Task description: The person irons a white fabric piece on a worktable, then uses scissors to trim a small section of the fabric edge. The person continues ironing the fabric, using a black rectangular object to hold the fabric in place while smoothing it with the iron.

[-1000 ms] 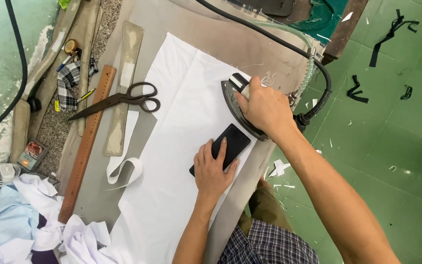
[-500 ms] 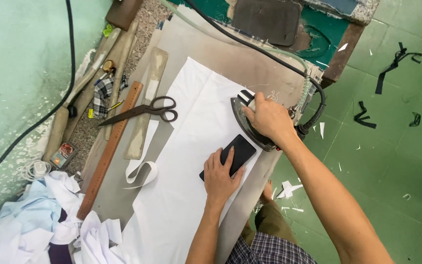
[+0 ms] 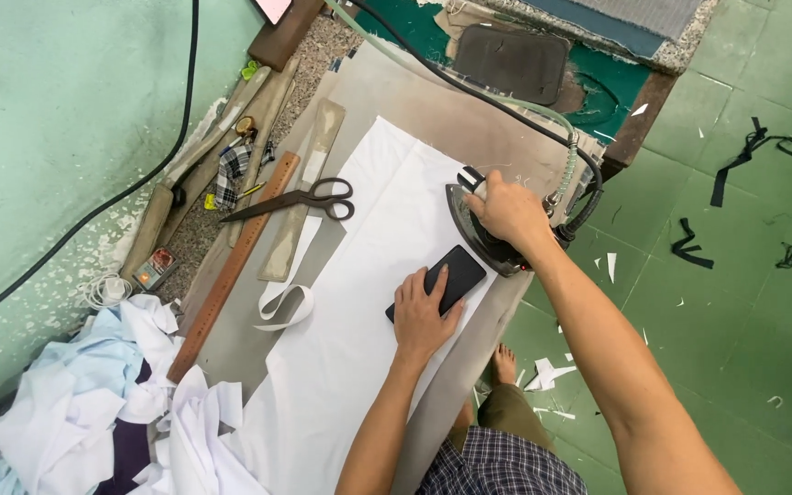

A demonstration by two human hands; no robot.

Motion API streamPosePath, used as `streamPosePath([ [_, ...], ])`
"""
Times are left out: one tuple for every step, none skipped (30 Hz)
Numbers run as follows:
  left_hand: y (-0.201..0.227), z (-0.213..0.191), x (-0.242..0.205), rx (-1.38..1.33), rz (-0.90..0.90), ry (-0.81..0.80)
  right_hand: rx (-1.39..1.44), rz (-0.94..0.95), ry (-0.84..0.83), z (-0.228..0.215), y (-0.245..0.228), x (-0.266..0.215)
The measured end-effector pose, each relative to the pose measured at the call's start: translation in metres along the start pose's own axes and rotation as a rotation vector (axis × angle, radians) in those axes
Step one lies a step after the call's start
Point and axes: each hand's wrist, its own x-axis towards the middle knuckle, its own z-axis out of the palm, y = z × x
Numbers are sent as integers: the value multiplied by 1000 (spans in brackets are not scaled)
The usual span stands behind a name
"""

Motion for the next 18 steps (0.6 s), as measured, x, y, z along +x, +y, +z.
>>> streamPosePath([
  [1, -2, 1, -8, -8, -17, 0, 3, 2, -1, -1, 0],
  [2, -5, 2, -8, -9, -16, -1, 1, 2, 0, -1, 0],
  [3, -7, 2, -16, -10, -33, -4, 2, 6, 0, -1, 0],
  [4, -9, 3, -24, -10, -50, -6, 3, 11, 0, -1, 0],
  [3, -10, 3, -24, -10, -48, -6, 2, 12, -1, -2, -1],
  [4, -11, 3, -30, -18, -62, -5, 4, 14, -2, -2, -2],
  [4, -11, 3, -36, -26, -76, -5, 5, 16, -2, -2, -3],
  [5, -12, 3, -36, -27, -76, -5, 4, 15, 2, -1, -1],
  [6, -14, 3, -33, -24, -76, -37, -9, 52, 6, 1, 2],
  [7, -15, 4, -28, -20, -74, -67, -23, 90, 10, 3, 5],
  [7, -15, 3, -28, -21, -74, -67, -24, 89, 13, 5, 8],
  [6, -14, 3, -27, -17, -69, -77, -27, 100, 17, 6, 11],
  [6, -14, 4, -26, -13, -63, -87, -30, 110, 20, 8, 14],
  [5, -13, 4, -25, -15, -62, -87, -33, 109, 21, 8, 15],
  [5, -13, 4, -14, -10, -50, -92, -34, 115, 22, 9, 17],
  [5, -11, 3, -4, -3, -40, -97, -32, 121, 24, 10, 18],
  [5, -11, 2, -5, -3, -40, -97, -32, 121, 24, 11, 18],
  [5, -10, 2, -12, -5, -36, -99, -31, 118, 25, 11, 18],
])
